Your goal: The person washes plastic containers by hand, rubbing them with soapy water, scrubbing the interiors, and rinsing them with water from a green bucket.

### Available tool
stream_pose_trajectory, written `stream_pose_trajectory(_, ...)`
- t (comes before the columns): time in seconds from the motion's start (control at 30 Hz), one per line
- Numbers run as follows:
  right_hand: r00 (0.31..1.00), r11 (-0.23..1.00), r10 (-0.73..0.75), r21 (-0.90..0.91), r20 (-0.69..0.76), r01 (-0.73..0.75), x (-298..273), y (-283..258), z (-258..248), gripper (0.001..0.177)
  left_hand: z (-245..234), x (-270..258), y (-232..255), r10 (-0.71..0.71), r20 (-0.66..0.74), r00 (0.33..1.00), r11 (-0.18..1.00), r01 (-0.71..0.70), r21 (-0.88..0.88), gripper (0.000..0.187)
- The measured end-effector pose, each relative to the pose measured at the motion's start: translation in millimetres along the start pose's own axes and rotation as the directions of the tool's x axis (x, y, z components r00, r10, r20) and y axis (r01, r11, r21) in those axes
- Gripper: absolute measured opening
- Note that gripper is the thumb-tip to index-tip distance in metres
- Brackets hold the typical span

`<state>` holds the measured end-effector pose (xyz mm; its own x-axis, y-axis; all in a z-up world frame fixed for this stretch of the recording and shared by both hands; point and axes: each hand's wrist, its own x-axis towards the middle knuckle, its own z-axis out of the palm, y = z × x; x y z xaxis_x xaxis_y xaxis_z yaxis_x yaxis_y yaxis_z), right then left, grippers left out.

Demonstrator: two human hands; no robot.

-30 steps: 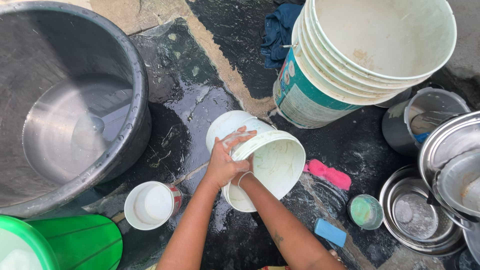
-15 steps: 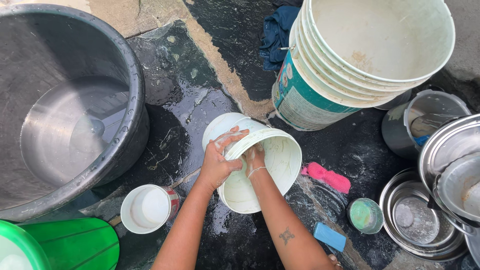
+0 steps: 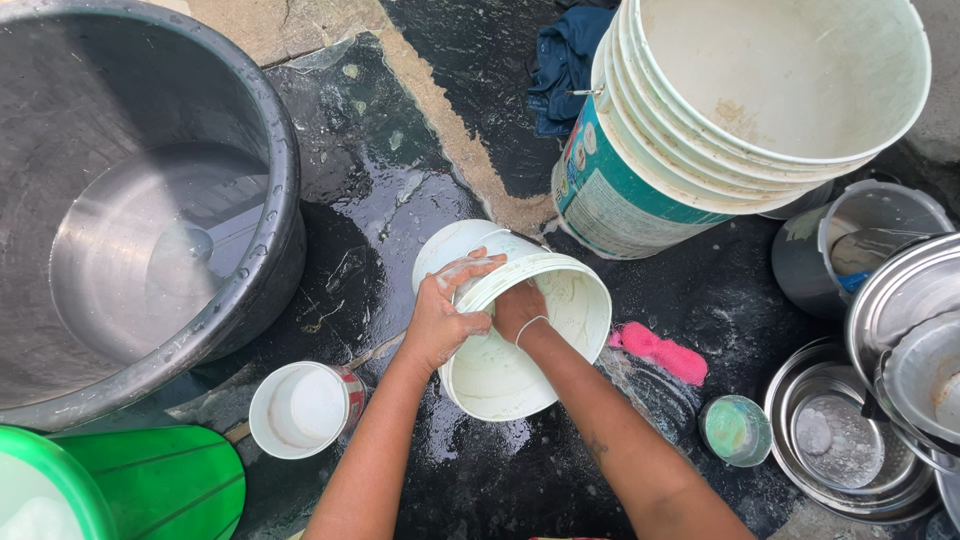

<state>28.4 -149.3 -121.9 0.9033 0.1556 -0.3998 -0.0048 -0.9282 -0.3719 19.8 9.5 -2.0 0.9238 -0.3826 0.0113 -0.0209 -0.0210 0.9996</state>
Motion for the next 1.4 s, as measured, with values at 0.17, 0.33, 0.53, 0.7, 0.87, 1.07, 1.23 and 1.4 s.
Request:
stream_pose_trajectory(0.17, 0.970, 0.839, -0.113, 0.502, -0.216, 0.210, 23.9, -16.3, 53.7, 0.058, 4.7, -0.1, 8.1, -0.040, 0.013, 0.999, 0.992, 0.038, 0.124, 0.064)
stream_pose_trajectory(0.33, 0.916, 0.889, -0.312, 0.262, -0.252, 0.375, -14.7, -31.8, 60.5, 0.075, 11.5, 1.7, 11.0, -0.046, 0.053, 0.998, 0.967, 0.031, 0.254, 0.066)
stream_pose_trajectory(0.53, 0.983, 0.769, -0.151, -0.612, 0.106, 0.184, 21.2, 65.2, 20.4, 0.064, 10.7, 1.2, 12.4, -0.129, -0.014, 0.992, 0.961, 0.129, 0.244, 0.068)
stream_pose_trajectory(0.7, 0.987, 0.937, -0.149, -0.313, 0.055, 0.158, -6.7, 33.7, 65.1, 0.063, 18.9, -3.2, 12.4, -0.110, 0.062, 0.992, 0.962, 0.091, 0.256, 0.066)
stream_pose_trajectory(0.87, 0.957, 0.356, -0.239, 0.902, -0.164, 0.244, -7.6, -25.0, 114.9, 0.068, 12.9, -3.8, -6.3, 0.065, 0.002, 0.998, 0.990, -0.065, 0.128, 0.066)
stream_pose_trajectory(1.07, 0.920, 0.636, -0.252, 0.664, -0.301, 0.392, -94.6, -2.5, 91.9, 0.050, 26.7, -1.4, 4.1, -0.104, -0.029, 0.994, 0.971, 0.108, 0.215, 0.069)
stream_pose_trajectory(1.23, 0.967, 0.728, -0.225, -0.640, 0.117, 0.246, -56.0, 85.7, -4.5, 0.049, 31.1, -1.8, 17.9, -0.106, 0.018, 0.994, 0.952, 0.096, 0.289, 0.070)
stream_pose_trajectory(1.4, 0.984, 0.875, -0.100, -0.458, 0.147, 0.157, -15.8, 66.1, 35.8, 0.058, 33.4, -7.6, 11.3, -0.071, 0.052, 0.996, 0.963, 0.055, 0.265, 0.069)
